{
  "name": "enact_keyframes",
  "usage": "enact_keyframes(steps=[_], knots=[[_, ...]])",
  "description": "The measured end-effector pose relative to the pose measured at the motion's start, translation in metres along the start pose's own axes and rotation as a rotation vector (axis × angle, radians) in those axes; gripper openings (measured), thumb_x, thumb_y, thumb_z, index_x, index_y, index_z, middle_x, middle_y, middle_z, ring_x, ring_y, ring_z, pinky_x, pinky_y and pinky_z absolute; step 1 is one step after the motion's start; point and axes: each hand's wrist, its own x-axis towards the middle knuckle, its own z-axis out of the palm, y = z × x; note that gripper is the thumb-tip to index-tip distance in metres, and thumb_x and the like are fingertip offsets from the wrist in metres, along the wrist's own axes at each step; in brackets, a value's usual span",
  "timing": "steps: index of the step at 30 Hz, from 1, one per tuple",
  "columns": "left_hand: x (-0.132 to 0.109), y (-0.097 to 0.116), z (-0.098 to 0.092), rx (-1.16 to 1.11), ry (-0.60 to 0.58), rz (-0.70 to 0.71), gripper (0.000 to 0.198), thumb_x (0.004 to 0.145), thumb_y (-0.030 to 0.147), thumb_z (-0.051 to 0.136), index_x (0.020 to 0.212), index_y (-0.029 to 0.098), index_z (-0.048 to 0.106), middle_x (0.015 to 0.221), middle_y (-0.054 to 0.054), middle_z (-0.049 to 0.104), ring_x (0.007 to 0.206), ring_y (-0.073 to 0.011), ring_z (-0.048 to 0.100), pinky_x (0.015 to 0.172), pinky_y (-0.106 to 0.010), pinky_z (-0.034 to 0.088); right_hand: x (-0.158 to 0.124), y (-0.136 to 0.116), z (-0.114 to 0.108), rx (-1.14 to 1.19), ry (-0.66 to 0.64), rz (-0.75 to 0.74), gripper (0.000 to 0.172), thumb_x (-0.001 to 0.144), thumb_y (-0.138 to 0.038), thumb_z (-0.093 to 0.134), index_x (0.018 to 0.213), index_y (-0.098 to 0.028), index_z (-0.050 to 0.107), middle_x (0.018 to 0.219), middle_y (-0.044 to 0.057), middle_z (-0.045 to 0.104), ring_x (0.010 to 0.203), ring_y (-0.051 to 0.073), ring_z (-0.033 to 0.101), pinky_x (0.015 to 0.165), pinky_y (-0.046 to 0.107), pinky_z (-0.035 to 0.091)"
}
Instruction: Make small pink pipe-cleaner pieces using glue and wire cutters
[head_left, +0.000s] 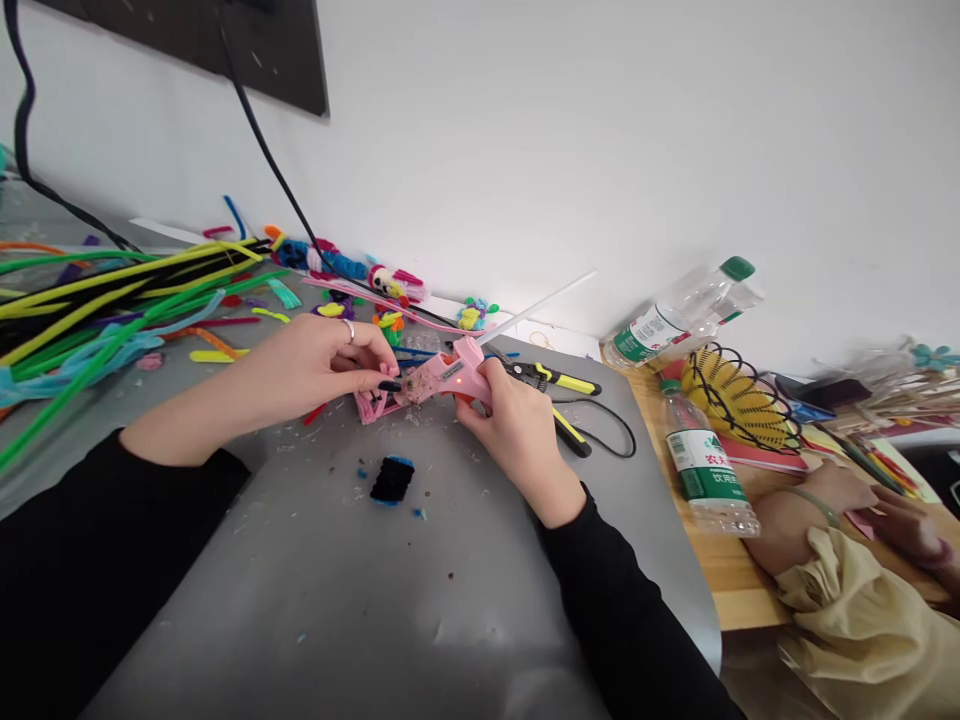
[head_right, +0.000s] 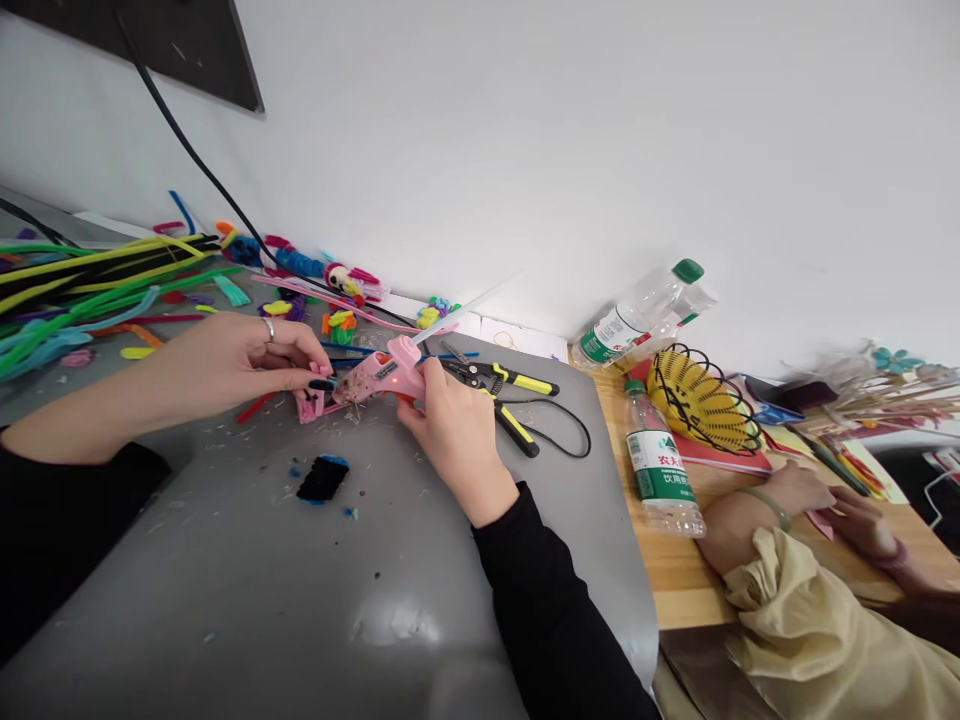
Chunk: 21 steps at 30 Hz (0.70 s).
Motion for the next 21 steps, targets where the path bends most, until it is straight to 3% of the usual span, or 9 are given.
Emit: enact_keyframes(steps=[21], knots=[[-0.0027,-0.0004,-0.0033,0.023,-0.017,0.009,0.023,0.084,0.042,0.059,0.086,0.021,0.068,0.072,-0.001,0.074,0.061,-0.0170,0.064,0.061,-0.026,0.047,0.0002,0.0004,-0.0028,-0.002,-0.007,-0.007,0.011,0.090,-0.030,0.057,0.097,-0.022,0.055,0.076,0.001,0.071,0.066,0.020,0.067,0.053,0.026,0.018]])
